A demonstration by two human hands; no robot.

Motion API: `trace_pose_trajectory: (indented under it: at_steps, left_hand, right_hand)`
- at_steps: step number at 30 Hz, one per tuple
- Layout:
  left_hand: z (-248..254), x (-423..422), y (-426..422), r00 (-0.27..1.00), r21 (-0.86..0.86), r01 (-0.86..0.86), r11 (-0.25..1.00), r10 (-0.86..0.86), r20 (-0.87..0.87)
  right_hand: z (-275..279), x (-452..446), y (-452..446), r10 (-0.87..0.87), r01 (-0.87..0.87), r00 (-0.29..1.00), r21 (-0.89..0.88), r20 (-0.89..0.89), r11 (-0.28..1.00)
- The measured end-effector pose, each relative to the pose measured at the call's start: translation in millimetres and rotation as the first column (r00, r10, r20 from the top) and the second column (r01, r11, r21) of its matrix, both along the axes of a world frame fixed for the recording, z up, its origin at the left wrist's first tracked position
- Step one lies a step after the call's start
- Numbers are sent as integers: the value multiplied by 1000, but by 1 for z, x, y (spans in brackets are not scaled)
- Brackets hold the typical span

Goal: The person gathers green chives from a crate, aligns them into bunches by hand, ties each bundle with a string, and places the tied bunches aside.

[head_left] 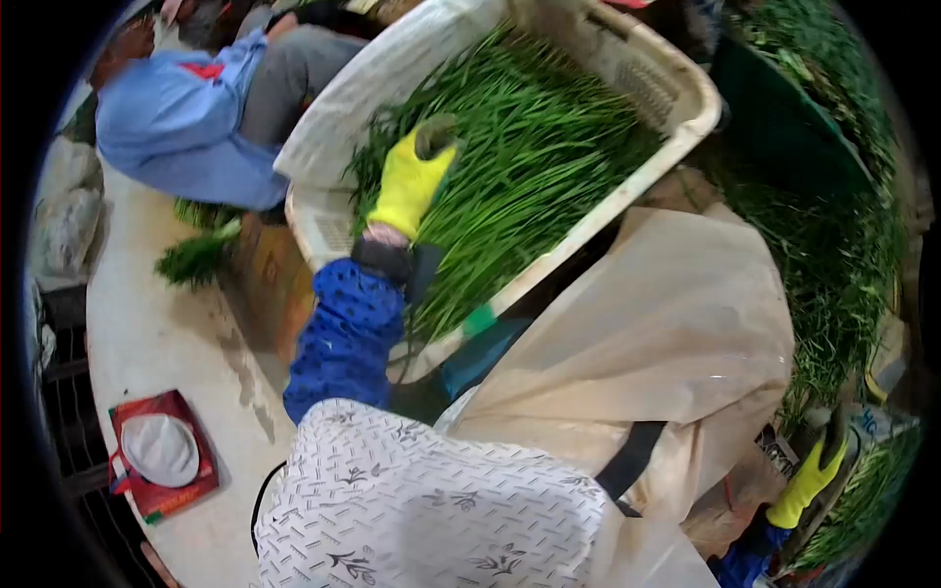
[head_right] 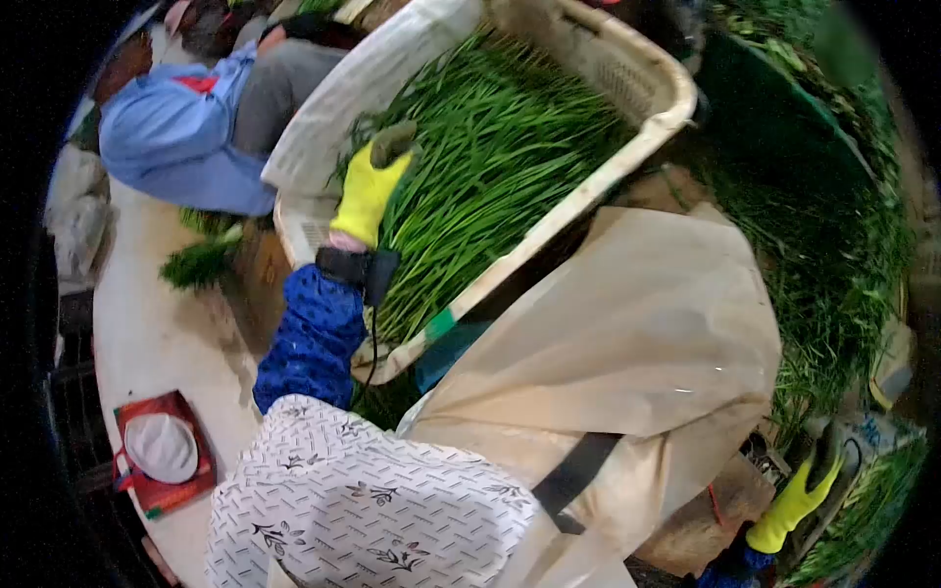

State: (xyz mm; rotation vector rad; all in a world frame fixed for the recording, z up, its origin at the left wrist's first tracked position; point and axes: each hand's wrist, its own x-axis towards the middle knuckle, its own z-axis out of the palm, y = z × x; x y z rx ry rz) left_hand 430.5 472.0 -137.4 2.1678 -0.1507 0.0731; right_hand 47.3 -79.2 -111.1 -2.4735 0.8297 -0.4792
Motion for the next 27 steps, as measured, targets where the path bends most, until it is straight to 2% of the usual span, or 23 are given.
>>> trace_pose_trajectory:
  at_steps: [1, 2, 3, 4, 5, 6, 9, 10, 11, 13, 14, 15, 16, 18, 20, 21, 22, 23, 24, 26, 27]
  left_hand:
    - [-5, 7, 27, 999, 83, -41, 996, 42, -9]
    - [-9, 6, 54, 998, 333, -49, 942, 56, -12]
    - [-13, -1, 74, 984, 503, -55, 862, 132, -118]
    - [-18, -10, 94, 949, 652, -30, 757, 226, -219]
    - [-23, -15, 115, 898, 773, 24, 634, 326, -294]
    - [-45, -27, 148, 905, 787, 20, 617, 323, -277]
    - [-52, -59, 175, 768, 673, 1, 740, 431, -474]
    - [-87, -66, 203, 735, 704, -27, 710, 491, -467]
    - [-104, -75, 211, 827, 569, -87, 818, 378, -416]
    - [-104, -71, 191, 825, 606, -52, 794, 376, -422]
    - [-123, -68, 199, 800, 470, -31, 882, 304, -518]
    - [-159, -69, 213, 802, 413, -73, 908, 300, -517]
    - [-164, -68, 213, 830, 552, 15, 834, 297, -472]
    - [-158, -61, 198, 850, 616, 63, 786, 281, -445]
    - [-112, -67, 162, 824, 496, -10, 868, 289, -488]
    - [-96, -76, 145, 822, 540, 114, 834, 226, -523]
    - [-89, -87, 134, 835, 572, 175, 802, 187, -517]
    - [-86, -95, 129, 848, 604, 230, 763, 148, -509]
    - [-90, -104, 132, 865, 566, 169, 807, 154, -477]
    - [-99, -106, 139, 840, 339, 205, 918, 13, -542]
    - [-103, -109, 142, 825, 214, 220, 952, -64, -562]
  right_hand:
    - [8, 32, 8, 86, -87, 996, 19, 30, 996]
    - [15, 64, 15, 172, -174, 983, 39, 61, 984]
    - [20, 90, 23, 275, -286, 953, 79, 125, 955]
    - [25, 114, 27, 347, -346, 937, -25, 48, 938]
    - [26, 139, 33, 466, -470, 880, 26, 88, 882]
    - [29, 164, 45, 527, -528, 848, 2, 50, 849]
    - [50, 251, 134, 754, -753, 657, 27, 9, 657]
    - [61, 279, 154, 854, -864, 501, -28, -141, 503]
    - [63, 298, 183, 876, -894, 447, -60, -180, 444]
    - [59, 325, 230, 934, -937, 339, 53, -114, 346]
    - [55, 338, 251, 962, -967, 249, 28, -111, 254]
    - [51, 347, 272, 981, -987, 159, 4, -107, 160]
    - [48, 350, 286, 985, -994, 105, -25, -136, 102]
    - [42, 356, 313, 983, -998, 10, -61, -185, -1]
    - [33, 356, 332, 965, -999, -40, -10, -259, -44]
    - [30, 355, 341, 955, -998, -69, 16, -290, -67]
    - [29, 355, 353, 935, -994, -106, 19, -338, -105]
    - [24, 355, 365, 943, -992, -123, 13, -310, -125]
    - [19, 355, 377, 948, -990, -139, 5, -286, -144]
    - [8, 358, 406, 940, -978, -172, -66, -296, -200]
    - [4, 360, 423, 922, -970, -216, -40, -321, -242]
